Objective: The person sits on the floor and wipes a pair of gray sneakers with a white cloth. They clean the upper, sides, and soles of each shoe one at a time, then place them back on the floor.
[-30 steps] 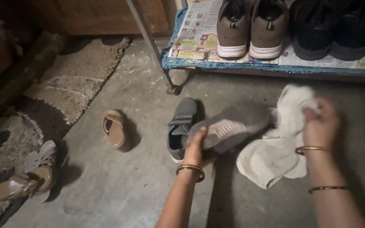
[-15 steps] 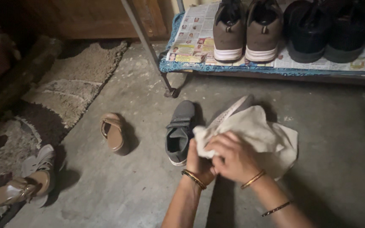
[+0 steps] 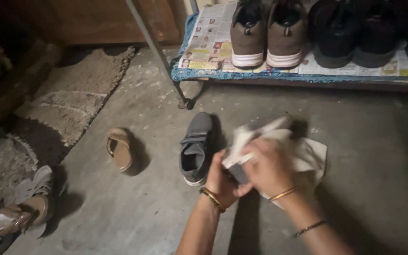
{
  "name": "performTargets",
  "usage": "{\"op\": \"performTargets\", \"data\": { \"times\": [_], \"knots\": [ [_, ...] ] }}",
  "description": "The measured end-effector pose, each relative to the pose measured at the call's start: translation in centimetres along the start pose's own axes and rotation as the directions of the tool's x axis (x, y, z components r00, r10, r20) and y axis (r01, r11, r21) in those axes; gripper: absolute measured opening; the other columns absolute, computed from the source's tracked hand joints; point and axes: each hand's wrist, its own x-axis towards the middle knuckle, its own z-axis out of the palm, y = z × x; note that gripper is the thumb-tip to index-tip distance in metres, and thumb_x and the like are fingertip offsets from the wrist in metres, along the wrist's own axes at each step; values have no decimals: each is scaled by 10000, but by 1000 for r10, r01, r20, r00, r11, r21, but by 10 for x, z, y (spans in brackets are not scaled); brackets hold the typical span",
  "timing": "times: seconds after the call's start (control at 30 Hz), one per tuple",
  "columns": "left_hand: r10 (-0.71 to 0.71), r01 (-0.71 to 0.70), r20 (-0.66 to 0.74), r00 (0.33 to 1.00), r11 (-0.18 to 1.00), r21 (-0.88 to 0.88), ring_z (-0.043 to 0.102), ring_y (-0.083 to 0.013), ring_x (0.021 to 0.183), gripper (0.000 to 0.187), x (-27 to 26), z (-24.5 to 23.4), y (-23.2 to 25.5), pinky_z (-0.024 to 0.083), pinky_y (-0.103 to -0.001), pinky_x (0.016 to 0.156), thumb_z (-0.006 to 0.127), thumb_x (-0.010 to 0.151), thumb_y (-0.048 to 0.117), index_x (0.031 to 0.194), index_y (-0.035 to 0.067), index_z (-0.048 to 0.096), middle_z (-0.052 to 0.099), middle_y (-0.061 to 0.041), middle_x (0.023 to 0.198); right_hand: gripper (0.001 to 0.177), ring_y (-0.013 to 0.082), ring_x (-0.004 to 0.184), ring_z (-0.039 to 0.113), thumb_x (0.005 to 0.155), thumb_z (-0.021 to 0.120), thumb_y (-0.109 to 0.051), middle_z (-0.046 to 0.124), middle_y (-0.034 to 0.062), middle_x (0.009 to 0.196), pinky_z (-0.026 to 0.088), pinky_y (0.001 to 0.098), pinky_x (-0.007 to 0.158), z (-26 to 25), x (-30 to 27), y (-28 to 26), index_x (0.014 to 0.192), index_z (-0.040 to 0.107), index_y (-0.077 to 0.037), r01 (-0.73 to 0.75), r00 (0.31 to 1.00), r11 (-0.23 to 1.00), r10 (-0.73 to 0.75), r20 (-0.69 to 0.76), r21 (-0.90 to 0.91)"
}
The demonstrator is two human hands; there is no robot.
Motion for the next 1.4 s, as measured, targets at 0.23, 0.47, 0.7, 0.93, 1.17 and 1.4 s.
{"op": "performTargets", "data": {
  "times": [0.23, 0.47, 0.7, 0.93, 1.17, 1.4],
  "knots": [
    [117, -111, 78, 990, 991, -68, 730, -265, 936, 658, -12, -5, 15, 627, -429, 737, 455, 980, 659, 1307, 119, 640, 707, -114, 1136, 235, 288, 950, 621, 686, 693, -160, 683, 63, 1003, 461, 479, 818, 11, -6, -23, 918, 716, -134, 337, 940, 941, -337, 53, 21],
    [175, -70, -234, 956, 914, 399, 670, -372, 871, 783, -27, 42, 23, 538, -470, 669, 662, 773, 547, 1414, 139, 473, 640, -170, 1160, 231, 376, 1036, 621, 811, 675, -66, 676, 126, 1097, 510, 478, 924, -34, -16, 115, 1021, 730, -143, -234, 964, 891, 158, -215, -390],
    [549, -198, 277, 789, -201, 959, 478, -442, 1313, 1103, -41, 40, 31, 416, -452, 1103, 857, 600, 123, 1539, 42, 285, 489, -203, 1396, 231, 347, 1039, 689, 922, 673, -1, 691, 106, 1107, 543, 442, 932, -55, -2, 133, 1134, 660, -92, -375, 866, 874, 449, -221, 308],
    [397, -94, 329, 857, -508, 856, 396, -441, 1330, 844, -31, 24, 24, 338, -499, 1132, 843, 663, 176, 1406, 137, 446, 471, -184, 1378, 248, 317, 1135, 587, 789, 641, -69, 677, 99, 1098, 462, 455, 1022, 20, -9, 22, 1025, 693, -127, 81, 986, 997, -83, 141, 20],
    [466, -215, 409, 785, -414, 885, 411, -421, 1405, 943, -32, 17, 25, 219, -511, 1233, 762, 642, 114, 1495, 62, 364, 480, -199, 1410, 242, 285, 1111, 634, 788, 619, -58, 710, 58, 1094, 480, 428, 1006, 7, -5, 46, 964, 737, -175, -74, 994, 991, 82, 67, -111],
    [375, -101, 244, 894, -363, 926, 293, -399, 1420, 906, -48, 49, 33, 216, -479, 1169, 919, 566, 286, 1364, 117, 525, 504, -151, 1424, 388, 433, 1102, 627, 848, 651, -148, 660, 193, 1236, 506, 505, 910, -6, -26, 139, 1232, 708, -149, -609, 775, 777, 626, 88, -158]
  ]
}}
